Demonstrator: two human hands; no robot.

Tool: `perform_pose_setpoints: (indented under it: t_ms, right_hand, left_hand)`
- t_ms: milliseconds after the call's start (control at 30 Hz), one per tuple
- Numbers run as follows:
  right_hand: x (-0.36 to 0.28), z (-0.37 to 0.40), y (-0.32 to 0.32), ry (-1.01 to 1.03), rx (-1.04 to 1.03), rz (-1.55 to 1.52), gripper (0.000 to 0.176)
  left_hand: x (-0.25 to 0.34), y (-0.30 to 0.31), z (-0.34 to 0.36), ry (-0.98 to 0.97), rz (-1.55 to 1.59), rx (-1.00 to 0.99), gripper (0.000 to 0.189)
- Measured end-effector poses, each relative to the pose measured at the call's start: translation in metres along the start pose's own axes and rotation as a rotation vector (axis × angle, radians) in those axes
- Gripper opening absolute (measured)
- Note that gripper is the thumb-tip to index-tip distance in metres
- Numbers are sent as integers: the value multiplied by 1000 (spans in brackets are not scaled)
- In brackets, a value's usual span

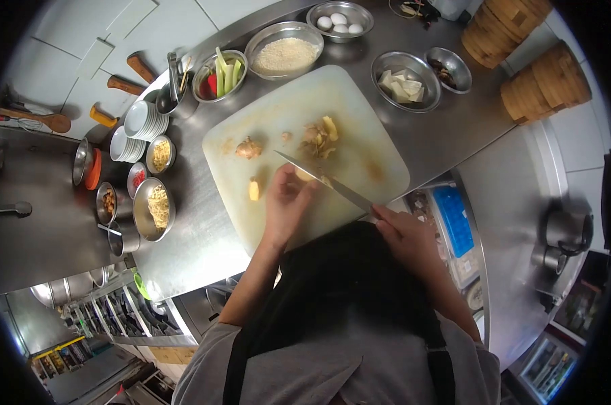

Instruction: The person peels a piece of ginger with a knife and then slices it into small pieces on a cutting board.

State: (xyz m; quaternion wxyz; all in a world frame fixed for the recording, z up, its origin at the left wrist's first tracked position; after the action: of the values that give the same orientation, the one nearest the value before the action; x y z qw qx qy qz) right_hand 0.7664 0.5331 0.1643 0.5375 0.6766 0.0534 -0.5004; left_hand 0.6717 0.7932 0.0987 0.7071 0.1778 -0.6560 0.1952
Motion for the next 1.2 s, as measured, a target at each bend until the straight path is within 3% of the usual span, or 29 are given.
perform_pose_setpoints:
  t_ms: [33,133,333,1200]
  right_hand:
    - [1,1,1,-39,-17,21,35]
    - [8,5,-4,-48,-77,88,35]
    - [10,12,-4,-74,-185,119,35]
    - [-5,7,6,-98,-204,228,35]
  left_hand:
    - [-2,4,0,18,-293,46,42]
    - [-4,1,4,-38,-550,99,46]
    - [15,-5,15,-130,-836,126,46]
    - [13,-8,18,-270,-952,105,47]
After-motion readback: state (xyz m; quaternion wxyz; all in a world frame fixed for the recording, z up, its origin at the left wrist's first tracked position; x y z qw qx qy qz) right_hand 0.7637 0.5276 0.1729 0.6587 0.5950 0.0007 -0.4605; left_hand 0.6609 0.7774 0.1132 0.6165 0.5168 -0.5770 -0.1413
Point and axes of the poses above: each hand's wrist, its own z-axis away from the middle knuckle, its own y-axis out of the back of the hand, x = y × z, the point moved 4 cm from there along -z, towards the middle knuckle, and after that the axes turned 8 degrees about -x, right-handed, at the moved point
